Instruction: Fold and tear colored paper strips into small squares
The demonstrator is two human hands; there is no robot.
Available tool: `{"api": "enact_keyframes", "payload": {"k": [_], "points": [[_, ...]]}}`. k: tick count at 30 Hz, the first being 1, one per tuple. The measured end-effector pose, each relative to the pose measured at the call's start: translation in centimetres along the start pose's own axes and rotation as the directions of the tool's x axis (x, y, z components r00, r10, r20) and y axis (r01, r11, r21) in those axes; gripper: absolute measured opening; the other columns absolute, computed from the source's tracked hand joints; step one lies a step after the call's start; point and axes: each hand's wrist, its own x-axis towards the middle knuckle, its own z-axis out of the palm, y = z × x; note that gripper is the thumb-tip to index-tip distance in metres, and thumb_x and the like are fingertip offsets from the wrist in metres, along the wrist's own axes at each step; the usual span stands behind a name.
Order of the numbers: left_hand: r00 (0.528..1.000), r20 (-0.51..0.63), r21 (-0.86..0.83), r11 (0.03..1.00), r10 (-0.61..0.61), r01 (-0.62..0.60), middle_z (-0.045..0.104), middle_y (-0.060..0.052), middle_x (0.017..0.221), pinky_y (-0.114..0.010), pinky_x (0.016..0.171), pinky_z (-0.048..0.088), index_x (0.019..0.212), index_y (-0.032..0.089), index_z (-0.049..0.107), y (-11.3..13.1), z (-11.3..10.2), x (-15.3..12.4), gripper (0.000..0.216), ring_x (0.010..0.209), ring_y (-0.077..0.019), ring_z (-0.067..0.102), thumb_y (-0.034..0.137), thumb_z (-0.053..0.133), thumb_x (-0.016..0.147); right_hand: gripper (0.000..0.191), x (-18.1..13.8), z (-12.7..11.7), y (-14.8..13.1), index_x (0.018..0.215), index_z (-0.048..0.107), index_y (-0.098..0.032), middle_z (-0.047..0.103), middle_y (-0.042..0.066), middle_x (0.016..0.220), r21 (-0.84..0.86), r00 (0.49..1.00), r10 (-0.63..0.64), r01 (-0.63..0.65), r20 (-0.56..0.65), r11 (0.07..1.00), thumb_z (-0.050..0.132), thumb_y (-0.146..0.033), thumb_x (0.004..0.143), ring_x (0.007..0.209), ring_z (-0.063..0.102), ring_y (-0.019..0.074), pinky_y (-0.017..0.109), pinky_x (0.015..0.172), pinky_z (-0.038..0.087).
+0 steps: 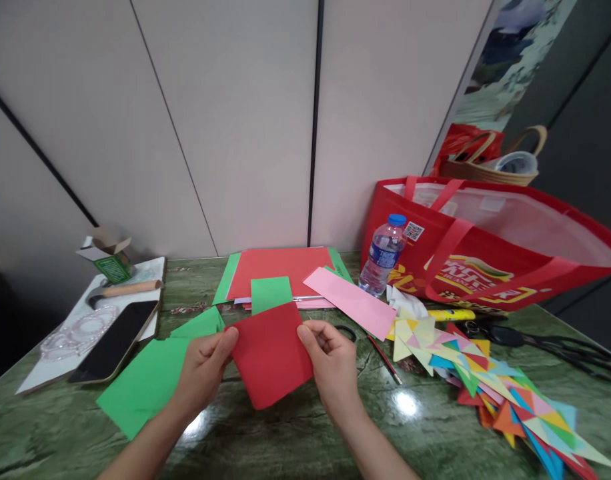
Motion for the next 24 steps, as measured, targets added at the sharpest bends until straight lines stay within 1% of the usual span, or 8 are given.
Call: {"api": "enact_keyframes", "payload": {"k": [5,9,11,12,14,16,20,24], "points": [[0.998,-0.038,-0.070,0.997,-0.043,0.040,0.036,0.003,0.044,-0.021,0.043,0.026,0.044,0.016,0.043,-0.4,-0.3,0.2,0.049,0.046,-0.0087,0.032,0.055,0.051,0.073,0.019,-0.2,0.2,-0.1,0.069,0.066,-0.017,0.063,-0.001,0.062,0.005,0.999,0.037,-0.037,0.015,0.999,0.072,-0.034,0.063,0.057,0.052,0.0102,0.019,0.052,0.040],[0.992,-0.076,-0.166,0.982,-0.103,0.089,0.038,0.003,0.044,-0.021,0.043,0.028,0.045,0.016,0.044,-0.4,0.1,0.1,0.048,0.045,-0.0085,0.033,0.054,0.052,0.072,0.020,-0.3,0.4,0.0,0.067,0.066,-0.017,0.063,-0.001,0.062,0.030,0.998,0.056,-0.056,0.002,0.998,0.073,-0.034,0.061,0.058,0.052,0.0102,0.019,0.053,0.040],[0.988,-0.020,-0.233,0.962,-0.154,0.145,0.040,0.003,0.045,-0.020,0.044,0.030,0.047,0.015,0.047,-0.2,0.8,0.0,0.049,0.044,-0.0084,0.034,0.058,0.052,0.070,0.021,-0.2,0.4,0.1,0.068,0.066,-0.017,0.064,0.000,0.064,0.048,0.998,0.054,-0.052,-0.033,0.998,0.073,-0.035,0.061,0.059,0.054,0.0109,0.020,0.055,0.042],[0.982,0.045,-0.245,0.951,-0.184,0.190,0.041,0.003,0.045,-0.020,0.044,0.030,0.049,0.015,0.049,-0.1,1.1,-0.1,0.049,0.044,-0.0082,0.034,0.060,0.054,0.067,0.021,0.0,0.3,0.0,0.069,0.066,-0.017,0.065,0.000,0.065,0.055,0.997,0.049,-0.046,-0.059,0.997,0.073,-0.035,0.060,0.059,0.054,0.0113,0.021,0.056,0.042],[0.952,0.188,-0.218,0.935,-0.241,0.279,0.044,0.003,0.046,-0.019,0.044,0.031,0.049,0.014,0.051,0.3,1.8,-0.3,0.048,0.044,-0.0075,0.035,0.059,0.061,0.061,0.022,0.2,0.1,-0.1,0.070,0.066,-0.017,0.065,0.000,0.065,0.067,0.994,0.033,-0.025,-0.108,0.997,0.073,-0.035,0.060,0.060,0.055,0.0122,0.022,0.057,0.044],[0.920,0.265,-0.192,0.920,-0.288,0.343,0.048,0.002,0.049,-0.019,0.045,0.031,0.051,0.012,0.054,0.6,2.3,-0.5,0.046,0.046,-0.0077,0.037,0.057,0.064,0.059,0.022,0.4,0.0,-0.2,0.071,0.066,-0.018,0.066,0.000,0.064,0.069,0.991,0.016,-0.007,-0.132,0.998,0.073,-0.036,0.060,0.060,0.056,0.0132,0.024,0.057,0.045],[0.920,0.222,-0.237,0.898,-0.323,0.372,0.050,0.002,0.051,-0.019,0.048,0.034,0.054,0.013,0.057,1.0,2.6,-0.6,0.043,0.050,-0.0091,0.040,0.055,0.063,0.061,0.023,0.4,0.0,-0.2,0.071,0.066,-0.017,0.067,0.000,0.065,0.058,0.990,0.003,0.005,-0.138,0.998,0.073,-0.036,0.060,0.060,0.057,0.0142,0.025,0.058,0.046],[0.926,0.220,-0.263,0.895,-0.308,0.360,0.048,0.002,0.049,-0.020,0.046,0.032,0.050,0.015,0.052,1.0,2.5,-0.5,0.045,0.047,-0.0092,0.039,0.057,0.060,0.062,0.023,0.4,0.1,0.0,0.071,0.067,-0.017,0.067,0.001,0.066,0.063,0.989,0.006,0.003,-0.145,0.998,0.073,-0.035,0.059,0.061,0.057,0.0143,0.025,0.058,0.046]]}}
